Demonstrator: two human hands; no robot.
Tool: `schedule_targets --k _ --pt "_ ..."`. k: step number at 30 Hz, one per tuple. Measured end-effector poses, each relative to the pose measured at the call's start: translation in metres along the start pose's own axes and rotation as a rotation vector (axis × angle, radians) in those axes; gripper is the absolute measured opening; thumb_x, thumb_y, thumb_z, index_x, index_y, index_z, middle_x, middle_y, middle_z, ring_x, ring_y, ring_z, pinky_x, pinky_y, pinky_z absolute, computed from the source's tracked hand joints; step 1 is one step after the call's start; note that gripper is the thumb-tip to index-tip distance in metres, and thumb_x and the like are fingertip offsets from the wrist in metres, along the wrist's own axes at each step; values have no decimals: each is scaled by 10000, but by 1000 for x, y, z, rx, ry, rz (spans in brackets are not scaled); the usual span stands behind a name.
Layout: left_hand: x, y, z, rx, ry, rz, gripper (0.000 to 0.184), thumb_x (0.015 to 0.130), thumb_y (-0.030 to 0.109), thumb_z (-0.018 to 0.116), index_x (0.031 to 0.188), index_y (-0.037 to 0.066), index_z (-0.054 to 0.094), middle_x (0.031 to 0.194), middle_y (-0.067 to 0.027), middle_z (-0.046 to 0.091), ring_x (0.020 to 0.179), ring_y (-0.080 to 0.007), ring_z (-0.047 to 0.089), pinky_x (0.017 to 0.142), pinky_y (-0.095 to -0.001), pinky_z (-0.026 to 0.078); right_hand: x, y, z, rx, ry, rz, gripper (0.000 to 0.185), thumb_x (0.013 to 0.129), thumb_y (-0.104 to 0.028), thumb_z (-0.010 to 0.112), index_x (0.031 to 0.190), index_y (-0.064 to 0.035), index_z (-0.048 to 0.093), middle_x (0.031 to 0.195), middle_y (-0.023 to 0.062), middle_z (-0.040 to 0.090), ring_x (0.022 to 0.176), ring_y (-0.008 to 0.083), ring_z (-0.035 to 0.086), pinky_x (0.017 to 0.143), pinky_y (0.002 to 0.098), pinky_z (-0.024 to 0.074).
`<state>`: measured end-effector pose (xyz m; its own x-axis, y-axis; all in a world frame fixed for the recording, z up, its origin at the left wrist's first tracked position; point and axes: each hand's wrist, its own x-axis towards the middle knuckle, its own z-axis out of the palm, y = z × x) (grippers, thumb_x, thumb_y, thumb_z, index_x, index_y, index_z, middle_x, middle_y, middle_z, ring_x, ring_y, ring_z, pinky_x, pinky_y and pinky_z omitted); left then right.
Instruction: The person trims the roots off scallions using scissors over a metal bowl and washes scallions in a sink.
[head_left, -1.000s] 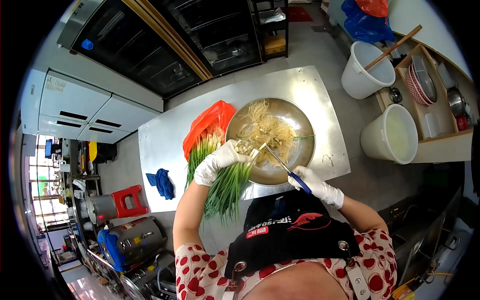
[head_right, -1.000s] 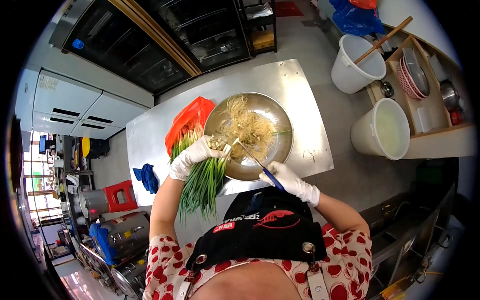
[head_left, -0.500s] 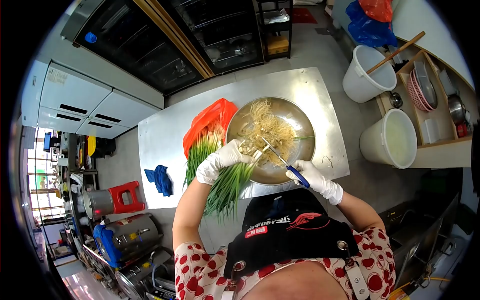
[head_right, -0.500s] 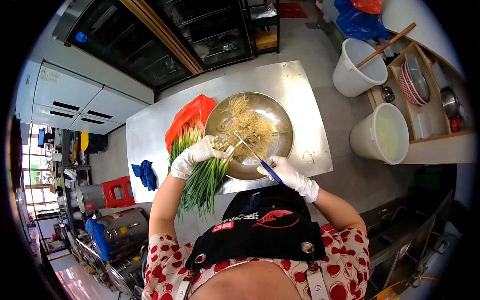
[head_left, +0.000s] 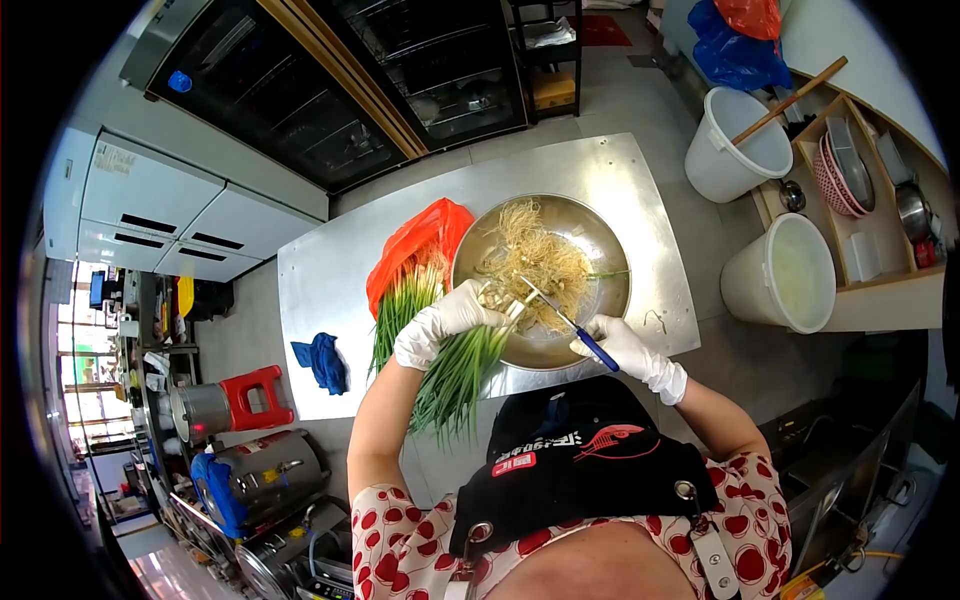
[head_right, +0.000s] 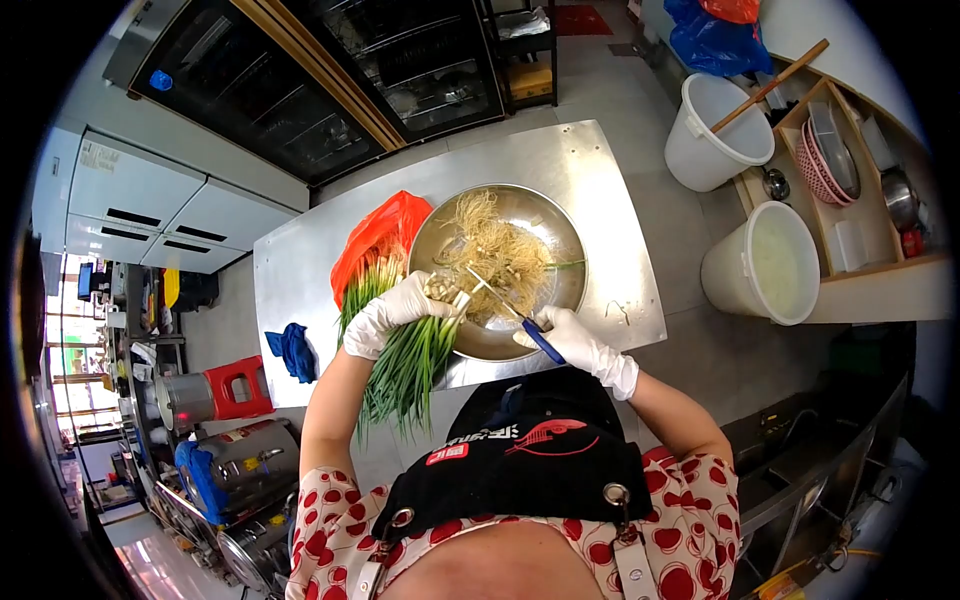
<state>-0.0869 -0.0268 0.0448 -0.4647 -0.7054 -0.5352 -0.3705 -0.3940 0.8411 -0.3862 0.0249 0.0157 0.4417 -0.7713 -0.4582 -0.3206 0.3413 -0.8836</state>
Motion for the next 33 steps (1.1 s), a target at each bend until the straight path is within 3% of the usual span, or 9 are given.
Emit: schedule_targets --k 5,8,14,20,22,25,29,32,33 --pt "1 0 -1 33 -7 17 269 764 64 746 1020 12 681 873 -6 693 810 -91 615 788 -261 490 -1 -2 -1 -46 3 4 294 815 -242 760 858 3 604 758 23 612 681 79 545 618 234 459" --pt "3 -3 -1 36 -3 30 281 763 72 753 1028 12 680 880 -6 694 815 -88 611 793 -261 489 -1 1 -1 -6 10 1 418 775 -325 799 837 32 590 731 42 599 670 103 524 621 260 451" --pt "2 -3 -1 14 -6 -20 301 760 77 760 1043 13 677 901 -8 695 839 -90 610 811 -266 486 -8 1 -4 39 26 89 401 752 -330 819 810 4 605 710 29 593 643 91 520 580 258 444" --pt "-7 -2 -8 -66 -15 26 327 762 74 760 1069 8 667 907 -22 699 853 -110 626 838 -277 493 -22 25 -46 -58 393 -82 328 756 -289 812 767 -27 615 675 14 600 619 83 524 570 245 439" --pt "-16 2 -14 -161 -52 38 333 762 70 759 1073 0 662 907 -28 700 856 -121 633 845 -289 497 -20 43 -67 -79 622 -112 346 755 -316 793 780 -22 613 684 66 628 609 151 575 589 291 466" --pt "-33 13 -21 -197 -61 104 298 772 122 755 1017 -19 663 898 -76 699 857 -157 649 830 -296 505 -16 62 -85 -631 784 139 398 735 -387 754 820 -25 614 779 216 650 745 370 648 679 448 498" --pt "-44 12 -31 -194 -71 184 281 780 158 747 974 -26 661 891 -120 696 850 -202 661 820 -308 512 -6 93 -80 -836 701 180 337 756 -345 731 813 -29 632 786 187 662 748 363 651 701 456 505" --pt "-49 7 -39 -202 -69 197 296 785 155 745 1003 -24 655 913 -127 700 852 -207 663 828 -313 513 -8 87 -79 -1119 580 145 284 766 -319 703 833 -44 691 864 187 664 807 361 639 741 447 500" --pt "-51 9 -40 -191 -72 213 304 785 159 746 1010 -24 653 919 -130 700 852 -208 664 829 -313 513 -8 57 -72 -1150 566 256 249 789 -277 688 873 -43 684 934 176 659 858 362 626 782 442 490"
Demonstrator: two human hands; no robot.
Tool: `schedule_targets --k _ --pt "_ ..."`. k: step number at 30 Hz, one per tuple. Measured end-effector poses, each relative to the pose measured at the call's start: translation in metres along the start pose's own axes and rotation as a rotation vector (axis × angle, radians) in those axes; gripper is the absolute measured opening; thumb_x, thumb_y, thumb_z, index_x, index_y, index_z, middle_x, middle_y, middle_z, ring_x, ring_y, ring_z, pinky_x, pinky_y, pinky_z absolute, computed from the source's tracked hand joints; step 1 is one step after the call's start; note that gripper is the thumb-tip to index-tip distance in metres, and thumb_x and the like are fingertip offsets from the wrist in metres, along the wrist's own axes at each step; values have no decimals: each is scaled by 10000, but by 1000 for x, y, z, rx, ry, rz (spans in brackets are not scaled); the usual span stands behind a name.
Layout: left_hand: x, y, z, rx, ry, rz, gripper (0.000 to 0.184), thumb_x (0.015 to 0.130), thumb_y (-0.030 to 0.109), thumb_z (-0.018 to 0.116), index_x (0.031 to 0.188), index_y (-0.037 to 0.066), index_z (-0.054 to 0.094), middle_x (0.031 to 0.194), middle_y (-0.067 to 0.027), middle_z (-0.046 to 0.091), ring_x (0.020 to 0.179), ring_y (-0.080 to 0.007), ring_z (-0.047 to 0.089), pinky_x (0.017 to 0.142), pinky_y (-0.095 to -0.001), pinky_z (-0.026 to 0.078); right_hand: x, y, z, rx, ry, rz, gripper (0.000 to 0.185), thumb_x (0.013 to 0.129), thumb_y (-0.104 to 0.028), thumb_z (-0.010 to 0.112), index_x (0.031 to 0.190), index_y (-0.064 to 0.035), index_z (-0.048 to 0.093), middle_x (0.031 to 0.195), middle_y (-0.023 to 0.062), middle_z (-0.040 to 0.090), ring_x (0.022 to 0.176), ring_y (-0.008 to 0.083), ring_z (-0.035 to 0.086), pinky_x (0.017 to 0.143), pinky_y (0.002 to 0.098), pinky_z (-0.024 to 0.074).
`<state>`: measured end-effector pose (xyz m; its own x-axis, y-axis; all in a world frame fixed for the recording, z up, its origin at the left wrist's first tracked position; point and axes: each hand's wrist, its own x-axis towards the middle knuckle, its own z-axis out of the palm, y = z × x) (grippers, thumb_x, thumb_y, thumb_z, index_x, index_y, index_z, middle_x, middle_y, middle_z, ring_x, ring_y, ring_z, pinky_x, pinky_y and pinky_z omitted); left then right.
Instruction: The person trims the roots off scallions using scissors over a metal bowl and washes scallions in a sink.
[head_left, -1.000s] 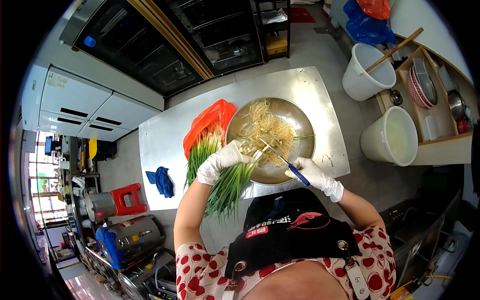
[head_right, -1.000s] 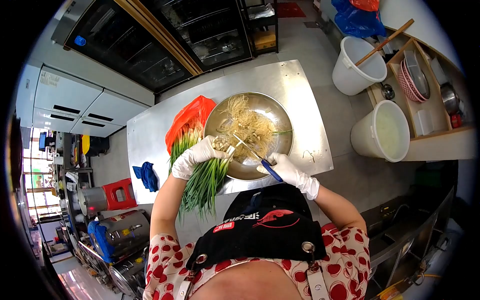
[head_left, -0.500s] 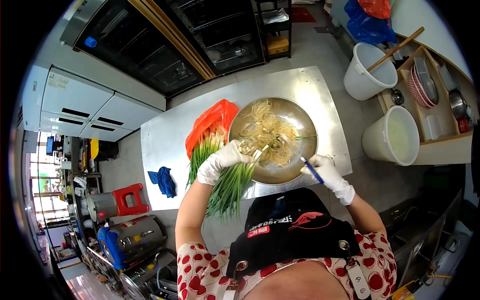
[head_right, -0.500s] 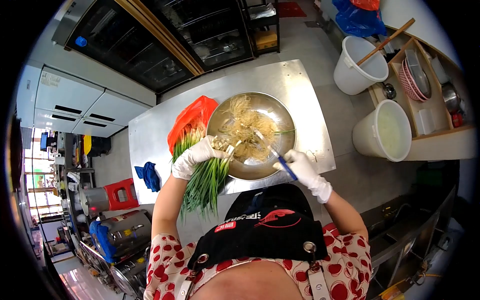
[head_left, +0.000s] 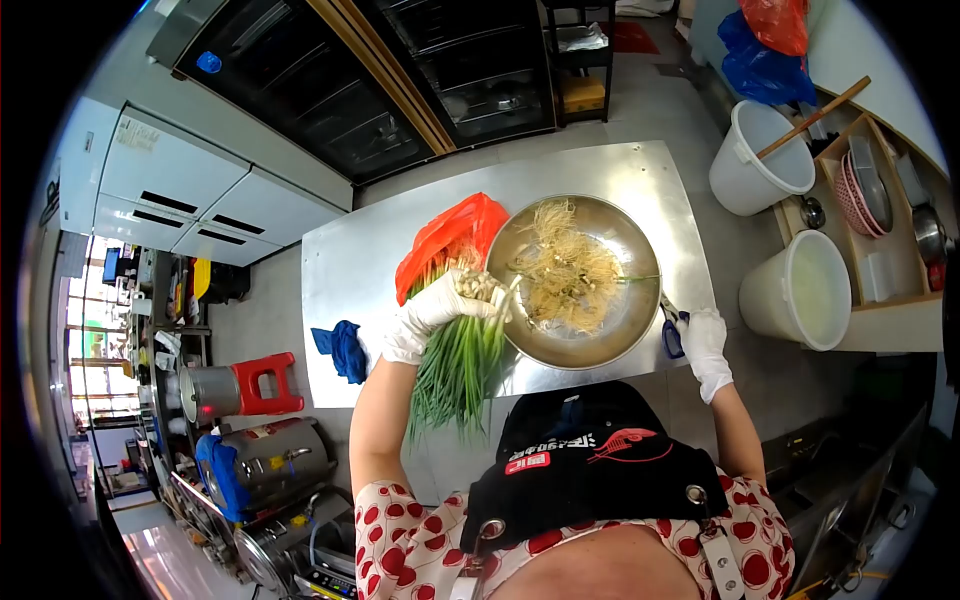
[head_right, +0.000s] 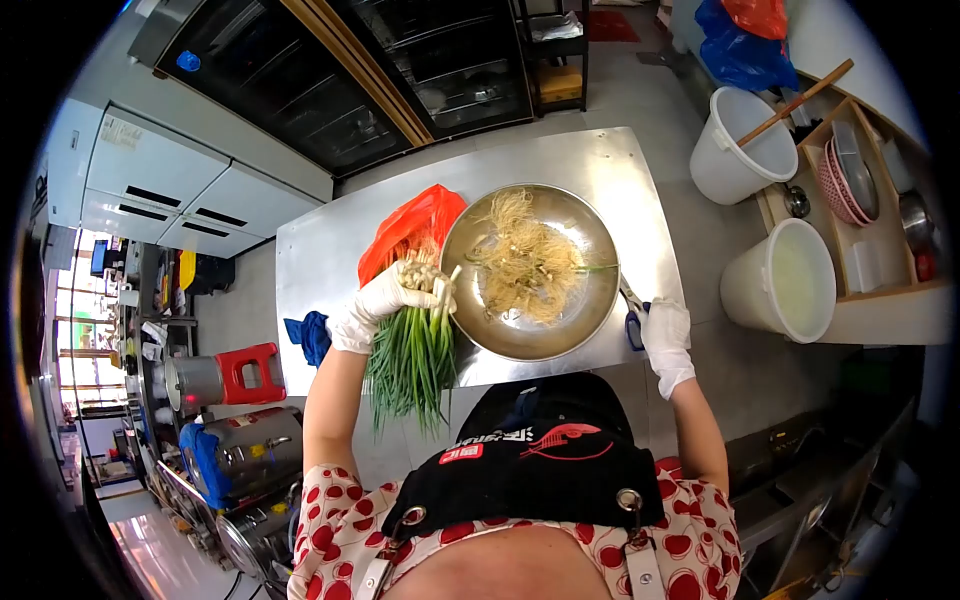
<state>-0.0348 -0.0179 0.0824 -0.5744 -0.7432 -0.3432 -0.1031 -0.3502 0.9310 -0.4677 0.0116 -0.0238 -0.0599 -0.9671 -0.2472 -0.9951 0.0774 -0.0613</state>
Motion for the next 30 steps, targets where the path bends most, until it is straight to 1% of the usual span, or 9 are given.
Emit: schedule_targets --k 2,3,6,9,17,19,24,28,30 --pt "-3 2 0 8 7 -2 344 775 175 758 1030 -27 645 931 -138 702 856 -206 662 831 -316 512 -3 -28 -17 297 394 -138 239 831 -207 657 978 -19 660 967 184 652 905 363 616 812 450 483" --pt "-3 1 0 -2 0 -5 345 773 176 760 1028 -26 646 928 -137 702 859 -205 661 833 -316 510 -5 -50 -33 464 427 -317 304 892 -198 576 1119 0 614 1121 167 617 1007 320 602 893 411 471" --pt "-1 -1 -2 -38 -22 3 319 769 178 758 1000 -20 659 910 -116 701 873 -190 650 846 -307 500 -22 -136 -87 792 318 -808 677 799 -123 696 1396 2 402 1432 198 414 1337 314 392 1124 391 299" --pt "-1 -6 -4 -54 42 2 231 751 38 754 968 1 682 853 -38 691 799 -117 630 769 -258 508 -17 -198 -64 736 227 -1063 830 891 -451 550 1496 -25 174 1543 181 213 1438 312 185 1180 436 126" --pt "-13 -4 -4 -125 119 14 264 752 42 762 1001 16 681 900 -16 683 833 -103 612 790 -256 497 -28 -237 -50 1023 60 -1004 891 885 -469 567 1500 -16 110 1536 222 181 1432 353 180 1161 480 132" --pt "-14 -4 -7 -114 114 12 272 758 56 762 1013 13 679 917 -24 686 845 -107 615 800 -258 496 -29 -239 -38 1355 -1 -898 1024 844 -498 638 1507 -33 11 1549 227 127 1441 325 145 1161 453 161" --pt "-13 -6 -17 -129 35 5 428 734 109 790 1110 -27 638 990 -65 692 910 -168 641 900 -301 486 -53 -245 18 1533 -403 -600 1096 786 -281 771 1499 -2 -14 1557 213 118 1445 293 126 1165 374 152" --pt "-12 -9 -12 -85 106 12 404 746 113 776 1106 -18 648 978 -82 694 966 -168 624 928 -296 463 -58 -267 13 1562 -358 -609 673 1016 -358 403 1484 45 135 1545 159 189 1434 228 155 1155 306 136" --pt "-12 -12 -17 -82 72 39 413 743 122 775 1109 -21 647 992 -88 695 972 -174 625 933 -296 461 -57 -278 18 1766 -448 -560 593 1026 -346 386 1448 47 245 1485 129 292 1373 207 254 1131 302 188"
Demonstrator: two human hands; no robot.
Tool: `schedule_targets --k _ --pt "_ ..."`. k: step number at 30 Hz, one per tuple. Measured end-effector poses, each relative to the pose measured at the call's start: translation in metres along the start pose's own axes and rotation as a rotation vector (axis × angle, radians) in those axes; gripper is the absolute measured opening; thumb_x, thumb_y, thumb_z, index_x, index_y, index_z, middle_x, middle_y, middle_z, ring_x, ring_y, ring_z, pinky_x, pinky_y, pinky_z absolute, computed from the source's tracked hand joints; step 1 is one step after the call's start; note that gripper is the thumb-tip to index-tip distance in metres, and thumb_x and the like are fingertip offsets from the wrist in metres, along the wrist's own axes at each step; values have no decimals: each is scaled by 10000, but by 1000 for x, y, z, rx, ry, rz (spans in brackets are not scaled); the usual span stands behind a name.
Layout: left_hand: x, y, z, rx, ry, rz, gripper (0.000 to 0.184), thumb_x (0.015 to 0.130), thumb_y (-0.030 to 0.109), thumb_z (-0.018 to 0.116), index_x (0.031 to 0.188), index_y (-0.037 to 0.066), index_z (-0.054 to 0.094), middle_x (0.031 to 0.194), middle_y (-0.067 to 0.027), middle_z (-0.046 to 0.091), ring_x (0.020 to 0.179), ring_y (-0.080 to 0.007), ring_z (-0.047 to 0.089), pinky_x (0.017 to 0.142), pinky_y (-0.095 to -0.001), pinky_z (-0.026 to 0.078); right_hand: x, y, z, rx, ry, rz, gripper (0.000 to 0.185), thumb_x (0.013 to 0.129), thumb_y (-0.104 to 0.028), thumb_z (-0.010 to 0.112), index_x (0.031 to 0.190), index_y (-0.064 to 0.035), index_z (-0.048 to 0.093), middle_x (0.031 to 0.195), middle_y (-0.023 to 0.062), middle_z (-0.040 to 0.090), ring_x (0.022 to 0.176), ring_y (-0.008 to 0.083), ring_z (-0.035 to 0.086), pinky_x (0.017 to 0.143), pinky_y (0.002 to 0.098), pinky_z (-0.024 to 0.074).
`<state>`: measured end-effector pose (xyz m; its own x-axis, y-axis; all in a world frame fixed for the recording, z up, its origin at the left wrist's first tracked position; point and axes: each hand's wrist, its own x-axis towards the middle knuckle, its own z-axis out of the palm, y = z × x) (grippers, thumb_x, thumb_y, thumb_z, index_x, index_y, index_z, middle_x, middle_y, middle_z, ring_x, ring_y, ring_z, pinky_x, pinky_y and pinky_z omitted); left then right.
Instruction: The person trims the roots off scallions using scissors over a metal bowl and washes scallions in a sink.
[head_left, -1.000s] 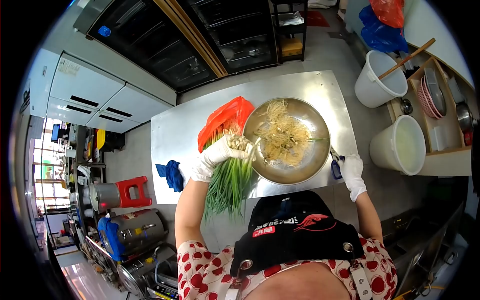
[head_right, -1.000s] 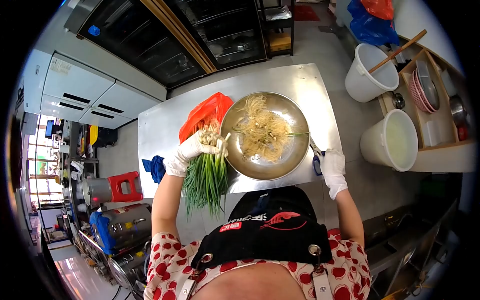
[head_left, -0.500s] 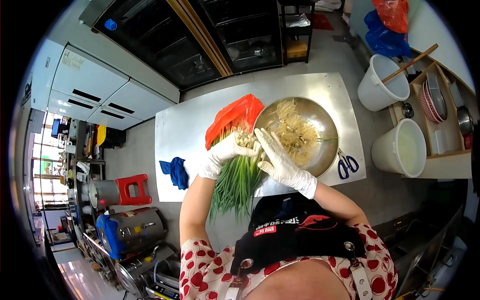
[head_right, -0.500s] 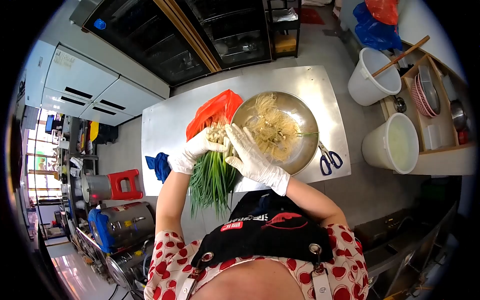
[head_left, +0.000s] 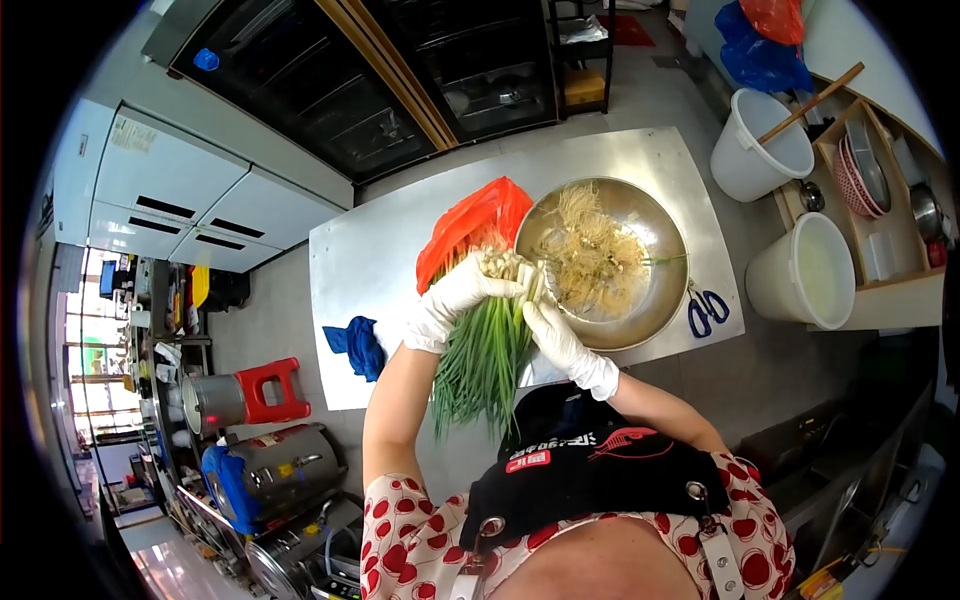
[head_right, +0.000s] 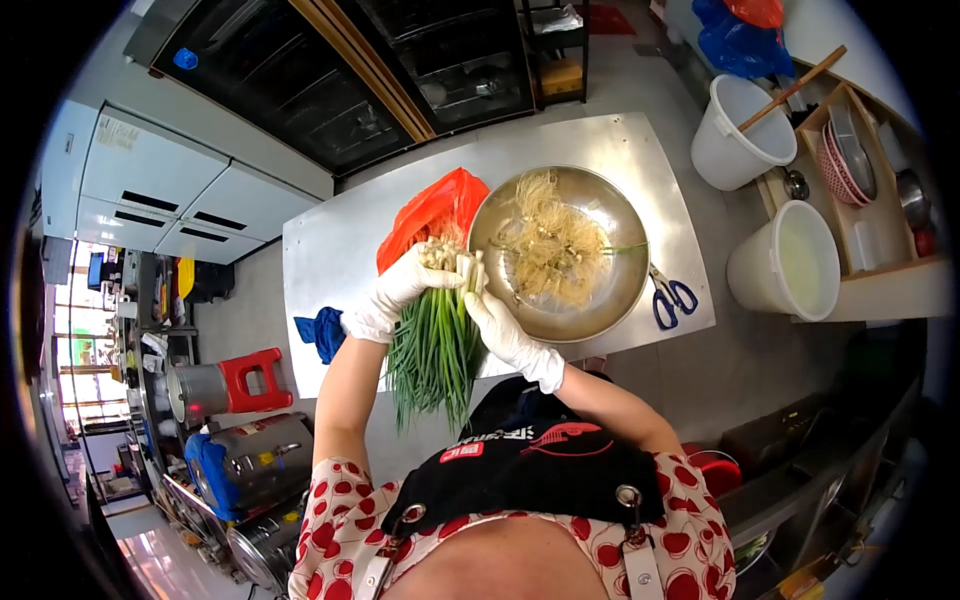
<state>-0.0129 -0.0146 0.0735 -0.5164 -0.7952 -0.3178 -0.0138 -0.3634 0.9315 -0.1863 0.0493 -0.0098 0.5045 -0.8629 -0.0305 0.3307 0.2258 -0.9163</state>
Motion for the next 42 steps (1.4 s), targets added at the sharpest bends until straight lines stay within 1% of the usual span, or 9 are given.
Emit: schedule_targets --k 2,5,9,11,20,27,30,37,42 --pt "-1 0 -1 -2 -44 39 407 745 149 771 1090 -26 644 1020 -99 698 966 -192 635 926 -307 470 0 -1 10 128 46 -6 541 1034 -348 368 1406 44 345 1427 98 375 1311 174 337 1102 294 241" --pt "-8 7 1 -56 -24 21 329 785 119 744 1084 5 667 1007 -60 696 940 -152 633 890 -291 484 5 -7 8 27 -56 49 632 1028 -395 358 1449 65 250 1483 138 308 1386 206 249 1133 295 195" --pt "-23 20 6 -12 58 61 384 773 143 757 1107 -10 645 977 -91 708 910 -165 650 871 -293 500 7 -20 16 42 -136 -208 950 880 -615 534 1461 42 171 1421 152 345 1352 237 283 1129 333 206" --pt "-30 41 21 -169 94 111 422 778 111 735 1155 -27 605 965 -119 708 875 -168 658 821 -296 524 9 -22 19 79 -231 -25 1182 670 -629 757 1468 3 155 1392 149 360 1326 239 329 1107 364 278" --pt "-20 102 70 -166 330 248 391 766 122 719 1107 -35 608 935 -123 690 809 -161 655 765 -284 537 3 -74 40 252 -84 -34 841 644 -418 870 1260 -15 465 1101 36 566 1036 156 533 917 298 438" --pt "21 114 117 -212 309 357 358 799 79 705 1124 -25 599 928 -103 683 796 -150 656 746 -262 537 -19 -105 24 36 234 -157 463 750 -122 778 1140 -1 560 1036 42 618 944 149 577 857 293 467" --pt "40 116 133 -210 292 412 345 797 95 715 1104 -16 605 934 -106 684 795 -150 654 747 -262 539 -28 -128 4 60 333 -175 315 740 -119 777 985 -3 618 883 23 645 785 133 606 742 276 501" --pt "74 105 152 -352 121 463 314 814 109 726 1099 8 637 984 -29 664 864 -117 626 810 -271 504 -62 -187 -76 -162 229 -26 378 717 -134 763 1059 -23 642 947 39 663 866 131 627 795 271 508" --pt "79 83 152 -321 110 395 553 822 146 735 1302 -6 504 1106 -65 651 952 -127 625 850 -271 496 -79 -251 -136 -382 114 129 361 706 -71 714 1042 34 634 888 44 650 786 114 597 736 251 492"
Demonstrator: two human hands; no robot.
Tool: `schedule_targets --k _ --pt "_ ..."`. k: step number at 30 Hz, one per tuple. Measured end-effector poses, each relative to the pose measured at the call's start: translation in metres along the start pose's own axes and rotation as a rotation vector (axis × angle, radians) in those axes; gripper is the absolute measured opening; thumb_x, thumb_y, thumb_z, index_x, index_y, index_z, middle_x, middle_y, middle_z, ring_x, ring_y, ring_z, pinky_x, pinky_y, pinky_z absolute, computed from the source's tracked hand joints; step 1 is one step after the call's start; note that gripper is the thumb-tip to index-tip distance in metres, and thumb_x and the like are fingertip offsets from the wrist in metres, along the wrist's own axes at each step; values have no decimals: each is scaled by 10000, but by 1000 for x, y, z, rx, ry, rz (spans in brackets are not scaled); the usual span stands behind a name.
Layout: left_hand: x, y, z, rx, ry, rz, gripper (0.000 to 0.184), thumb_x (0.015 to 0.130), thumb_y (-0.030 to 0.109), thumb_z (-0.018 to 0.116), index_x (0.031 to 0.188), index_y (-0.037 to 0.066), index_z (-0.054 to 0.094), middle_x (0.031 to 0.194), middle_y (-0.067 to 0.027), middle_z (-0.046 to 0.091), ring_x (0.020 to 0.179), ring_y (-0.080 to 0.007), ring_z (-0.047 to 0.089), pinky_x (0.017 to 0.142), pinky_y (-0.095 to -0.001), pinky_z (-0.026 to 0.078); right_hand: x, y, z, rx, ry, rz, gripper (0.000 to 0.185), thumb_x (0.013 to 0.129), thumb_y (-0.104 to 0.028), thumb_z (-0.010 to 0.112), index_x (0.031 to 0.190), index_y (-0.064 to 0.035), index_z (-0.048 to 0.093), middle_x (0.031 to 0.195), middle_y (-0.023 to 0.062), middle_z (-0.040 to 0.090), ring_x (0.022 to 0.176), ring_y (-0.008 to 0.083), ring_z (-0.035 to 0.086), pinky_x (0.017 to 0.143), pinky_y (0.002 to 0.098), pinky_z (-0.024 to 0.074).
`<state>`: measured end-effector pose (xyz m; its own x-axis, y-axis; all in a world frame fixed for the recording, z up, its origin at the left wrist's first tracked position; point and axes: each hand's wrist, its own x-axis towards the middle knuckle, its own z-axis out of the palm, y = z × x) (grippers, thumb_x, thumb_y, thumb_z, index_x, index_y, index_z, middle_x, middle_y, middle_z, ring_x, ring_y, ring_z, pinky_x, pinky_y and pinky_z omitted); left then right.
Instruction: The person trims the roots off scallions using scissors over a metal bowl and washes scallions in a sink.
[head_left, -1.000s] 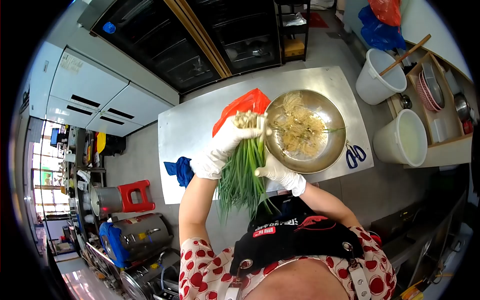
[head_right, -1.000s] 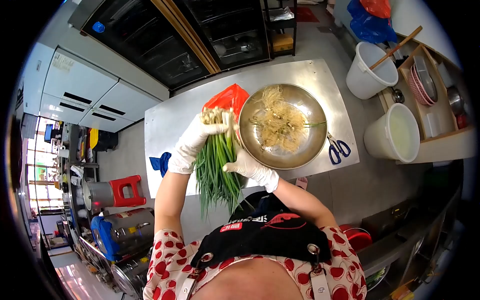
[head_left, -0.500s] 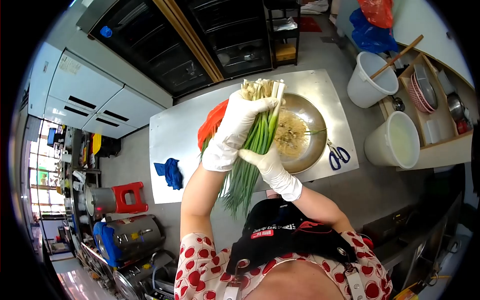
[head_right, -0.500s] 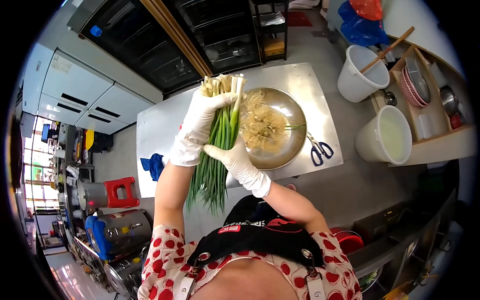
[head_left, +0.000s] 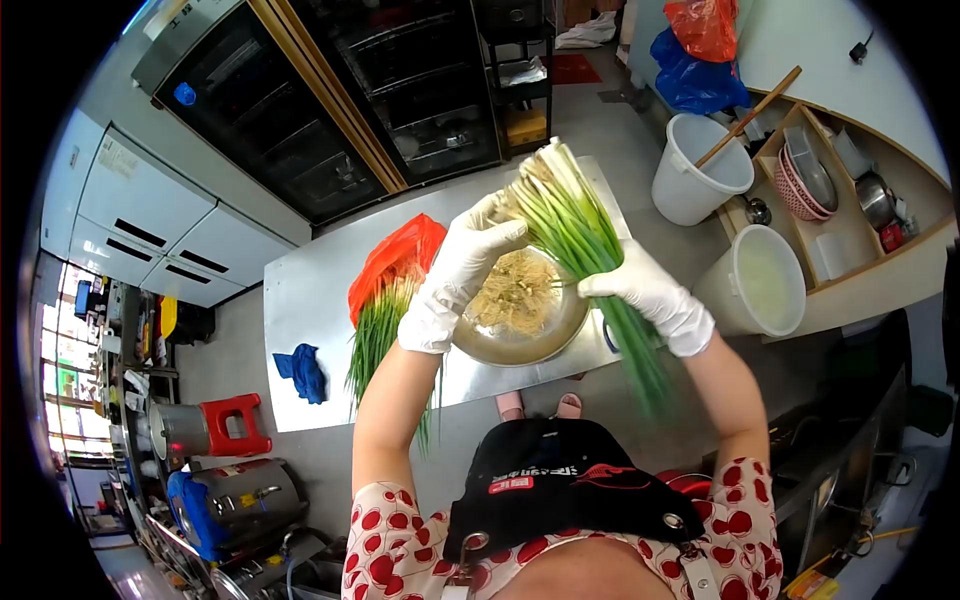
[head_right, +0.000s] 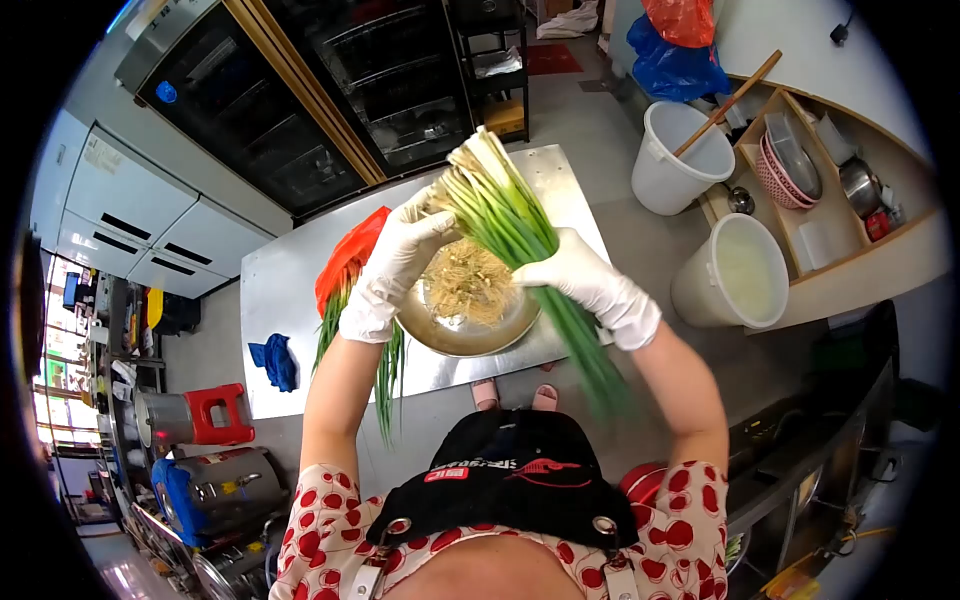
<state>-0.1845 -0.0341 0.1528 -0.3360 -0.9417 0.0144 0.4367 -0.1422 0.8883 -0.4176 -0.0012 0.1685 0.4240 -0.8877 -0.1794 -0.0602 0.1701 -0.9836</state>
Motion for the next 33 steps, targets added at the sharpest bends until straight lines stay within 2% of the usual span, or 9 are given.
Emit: schedule_targets --k 7,12,16,23,24,25,28,31,33 --pt "-4 -67 1 330 181 42 673 808 102 747 1372 -41 409 1122 -78 624 918 -95 613 795 -228 508 -1 22 -27 -344 -199 340 254 691 -114 700 881 46 645 720 32 615 657 108 561 605 268 467" --pt "-18 -119 -16 263 323 33 354 856 90 676 1172 -36 577 980 -53 657 837 -108 607 750 -240 504 0 72 -18 -297 -207 396 296 670 -164 729 882 31 660 747 56 632 697 143 583 658 284 477" --pt "-21 -171 -32 697 678 235 293 917 147 571 1111 -65 630 910 -160 695 811 -182 638 766 -294 489 0 82 -2 -346 -236 486 277 666 -197 730 832 15 666 723 70 634 681 161 589 641 294 473" --pt "-28 -169 -66 636 696 -22 210 914 120 562 988 -40 676 794 -114 694 684 -179 630 672 -289 499 0 84 10 -403 -221 572 259 674 -185 728 830 10 661 702 89 635 608 179 608 570 310 486" --pt "-25 -177 -89 152 792 -260 144 899 86 572 915 -20 668 731 -79 667 613 -141 603 581 -259 494 0 96 7 -352 -231 573 294 666 -212 730 833 17 651 687 92 638 592 166 608 563 293 483" --pt "-26 -182 -110 170 845 -189 103 891 30 557 886 0 655 715 -75 654 587 -125 593 543 -241 493 -2 100 5 -333 -231 572 287 666 -202 731 834 16 652 691 91 639 592 164 607 562 293 483" --pt "-32 -169 -120 336 621 -105 282 890 80 638 1143 -36 599 873 -53 672 699 -113 613 642 -232 506 -2 109 1 -256 -218 602 255 670 -160 729 841 14 653 717 85 643 597 156 604 566 294 480" --pt "-36 -170 -107 172 280 -83 358 852 90 691 1168 -47 593 933 -65 675 788 -118 623 715 -238 511 0 114 2 -155 -290 538 203 718 -150 700 810 21 642 680 92 630 563 172 607 525 297 485" --pt "-28 -172 -99 291 247 -112 373 827 93 720 1153 -49 608 950 -72 684 813 -118 626 740 -251 516 5 134 2 -145 -324 516 195 729 -157 692 805 16 641 681 91 633 559 171 610 525 295 487"
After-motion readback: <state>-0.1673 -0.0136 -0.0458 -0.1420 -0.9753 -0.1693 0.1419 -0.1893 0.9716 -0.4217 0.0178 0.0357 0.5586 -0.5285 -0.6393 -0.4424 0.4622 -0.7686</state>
